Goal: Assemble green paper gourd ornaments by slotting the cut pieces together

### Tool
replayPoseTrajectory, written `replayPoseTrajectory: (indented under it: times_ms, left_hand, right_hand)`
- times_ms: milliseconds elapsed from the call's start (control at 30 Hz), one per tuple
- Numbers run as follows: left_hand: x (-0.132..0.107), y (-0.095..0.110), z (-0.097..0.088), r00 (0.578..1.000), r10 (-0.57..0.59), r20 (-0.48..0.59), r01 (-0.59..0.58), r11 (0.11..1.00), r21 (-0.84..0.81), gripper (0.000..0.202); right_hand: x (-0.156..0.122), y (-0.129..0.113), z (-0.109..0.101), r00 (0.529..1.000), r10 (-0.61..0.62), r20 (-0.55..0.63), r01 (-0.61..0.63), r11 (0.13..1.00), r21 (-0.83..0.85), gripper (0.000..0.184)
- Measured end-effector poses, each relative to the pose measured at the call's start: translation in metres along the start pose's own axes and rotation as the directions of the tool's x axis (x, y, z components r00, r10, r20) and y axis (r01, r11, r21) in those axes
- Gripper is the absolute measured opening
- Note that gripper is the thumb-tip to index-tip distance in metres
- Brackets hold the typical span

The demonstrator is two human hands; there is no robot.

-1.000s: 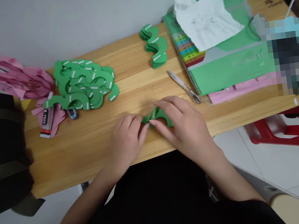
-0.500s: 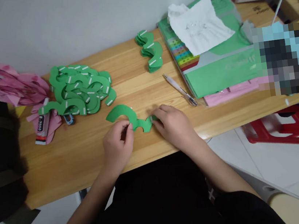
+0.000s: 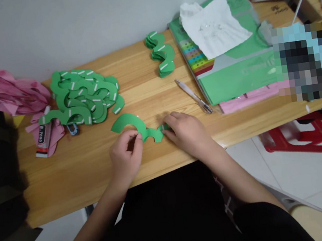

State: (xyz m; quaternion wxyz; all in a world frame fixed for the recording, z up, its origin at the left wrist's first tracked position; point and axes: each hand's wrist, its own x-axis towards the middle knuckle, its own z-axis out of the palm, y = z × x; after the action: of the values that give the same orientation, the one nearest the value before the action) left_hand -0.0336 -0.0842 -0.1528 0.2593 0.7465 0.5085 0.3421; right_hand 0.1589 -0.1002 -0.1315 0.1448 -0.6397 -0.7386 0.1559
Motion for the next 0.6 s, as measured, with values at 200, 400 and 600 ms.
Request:
replayPoseTrajectory:
  times_ms: [200,400,600]
  left_hand:
    - [0.0012,0.001,0.0012,1.0,0.004,-0.027,-0.005,1.0,-0.01,0.009]
    - [0.0027,0.0018,0.0014,0.999,0.015,-0.037,-0.016,1.0,-0.007,0.009]
    - [0.003,0.0016,0.0013,1.0,0.001,-0.031,-0.001,1.0,0.004,0.009]
  right_hand:
    - [0.0007,0.0035,-0.0017,1.0,-0.006,0.013,0.005,0.999,0.053,0.006]
    - [0.0022,0.005,-0.0058,0.999,0.011,0.039,-0.017,0.987,0.159,0.006]
    - [0.0036,0.0064,-0.0086,0.998,0.032,0.051,-0.043,0.973,0.228,0.006]
